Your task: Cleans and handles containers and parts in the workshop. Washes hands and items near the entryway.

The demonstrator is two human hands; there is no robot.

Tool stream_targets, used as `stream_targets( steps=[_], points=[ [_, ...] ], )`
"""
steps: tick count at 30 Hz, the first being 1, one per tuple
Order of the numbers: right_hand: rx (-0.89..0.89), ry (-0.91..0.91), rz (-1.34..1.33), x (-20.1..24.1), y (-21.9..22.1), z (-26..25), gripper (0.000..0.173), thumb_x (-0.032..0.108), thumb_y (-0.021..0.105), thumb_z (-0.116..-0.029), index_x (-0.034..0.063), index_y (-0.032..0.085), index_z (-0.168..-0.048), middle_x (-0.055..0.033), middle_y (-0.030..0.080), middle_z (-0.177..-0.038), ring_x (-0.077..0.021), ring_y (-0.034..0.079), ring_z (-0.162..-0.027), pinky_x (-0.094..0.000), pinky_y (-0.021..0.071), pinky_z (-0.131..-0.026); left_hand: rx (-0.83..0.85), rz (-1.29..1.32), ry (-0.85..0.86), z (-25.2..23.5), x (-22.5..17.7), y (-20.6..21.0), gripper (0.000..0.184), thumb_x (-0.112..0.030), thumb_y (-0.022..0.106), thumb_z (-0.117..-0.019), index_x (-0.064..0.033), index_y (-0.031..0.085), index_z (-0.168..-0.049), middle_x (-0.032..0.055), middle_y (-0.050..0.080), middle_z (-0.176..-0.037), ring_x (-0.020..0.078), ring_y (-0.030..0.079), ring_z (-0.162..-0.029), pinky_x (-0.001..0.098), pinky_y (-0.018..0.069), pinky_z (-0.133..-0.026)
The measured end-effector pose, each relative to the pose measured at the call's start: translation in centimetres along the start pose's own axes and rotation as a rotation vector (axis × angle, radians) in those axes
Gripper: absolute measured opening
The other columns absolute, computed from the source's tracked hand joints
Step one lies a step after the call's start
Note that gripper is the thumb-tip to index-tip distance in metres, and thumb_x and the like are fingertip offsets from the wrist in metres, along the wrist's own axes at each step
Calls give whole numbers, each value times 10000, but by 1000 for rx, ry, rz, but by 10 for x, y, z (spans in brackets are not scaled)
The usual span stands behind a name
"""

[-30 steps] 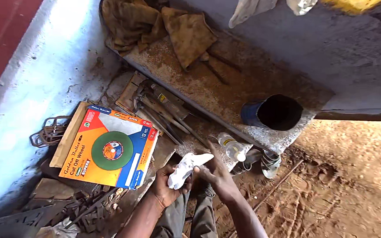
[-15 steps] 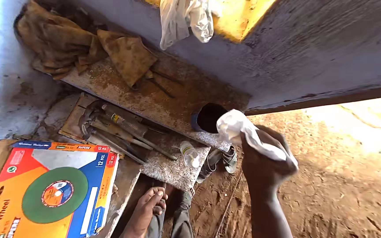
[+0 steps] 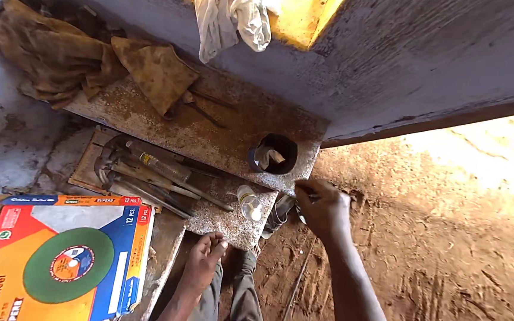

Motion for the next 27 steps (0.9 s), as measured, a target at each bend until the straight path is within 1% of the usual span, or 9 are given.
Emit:
stream_targets(
  steps=[4, 6, 8, 11, 15, 18, 22, 24, 27],
  points=[
    [649, 381, 68, -83, 107, 52, 644, 228, 759, -863, 162, 562, -1472, -168, 677, -1287, -368, 662, -1157, -614, 519, -987, -139, -466, 546, -27, -19, 23, 223, -189, 700, -902, -46, 749, -1066, 52, 738, -1010, 77, 699, -848, 239, 606, -763],
    [581, 354, -96, -99, 155, 69, 941, 279, 874, -765, 116, 415, -1570, -192, 580, -1436, -349, 595, -1284, -533, 485, -1078, -52, -557, 647, -44, -25, 45, 390, -207, 718, -916, -26, 698, -1261, 142, 687, -1273, 192, 681, -1101, 340, 578, -942],
    [336, 219, -334, -103, 188, 75, 1040, 285, 917, -693, 10, 397, -1550, -223, 515, -1507, -335, 558, -1348, -488, 495, -1097, 45, -659, 725, -61, -22, 67, 469, -219, 716, -933, -36, 650, -1360, 144, 622, -1417, 268, 596, -1309, 431, 485, -1116],
    [27, 37, -462, -99, 212, 68, 891, 232, 847, -691, -68, 497, -1453, -248, 621, -1374, -355, 626, -1262, -541, 505, -1062, 36, -742, 885, -75, -19, 84, 328, -147, 705, -920, -48, 739, -1231, 105, 701, -1308, 264, 661, -1218, 416, 515, -1078],
    [-160, -126, -486, -92, 211, 57, 699, 280, 819, -708, -77, 646, -1284, -222, 703, -1244, -314, 698, -1153, -513, 568, -980, 46, -707, 1033, -74, -28, 79, 279, -167, 659, -960, 10, 748, -1157, 138, 738, -1206, 234, 701, -1120, 335, 537, -1032],
    [-229, -282, -590, -79, 189, 69, 789, 528, 779, -752, -52, 637, -1268, -233, 681, -1260, -292, 651, -1219, -476, 538, -1035, 69, -703, 1108, -48, -55, 78, 321, -252, 638, -981, 2, 743, -1147, 135, 744, -1171, 223, 689, -1123, 359, 534, -1031],
    [-227, -419, -913, -40, 127, 99, 861, 625, 818, -741, 236, 488, -1435, -63, 630, -1377, -186, 611, -1267, -384, 520, -1076, 99, -648, 1170, 12, -103, 86, 389, -463, 653, -979, -108, 725, -1122, 43, 735, -1135, 176, 636, -1165, 386, 468, -1067],
    [-231, -452, -940, -21, 95, 112, 822, 560, 832, -762, 278, 491, -1454, 39, 656, -1328, -83, 634, -1208, -293, 538, -1045, 232, -502, 1170, 29, -120, 89, 375, -437, 715, -950, -98, 694, -1107, 53, 722, -1133, 187, 631, -1197, 391, 465, -1106],
    [-113, -454, -868, -5, 58, 124, 767, 680, 756, -790, 179, 594, -1347, 87, 693, -1217, 42, 626, -1140, -200, 531, -999, 638, -189, 1051, 41, -143, 94, 315, -262, 749, -953, -13, 681, -1133, 149, 725, -1168, 257, 657, -1208, 437, 511, -1100]
  ],
)
Point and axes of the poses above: each hand's wrist, its own z-axis away from the middle knuckle, its own y-axis out of the palm, x = y × z, the point moved 6 cm from there along -z, towards the middle knuckle
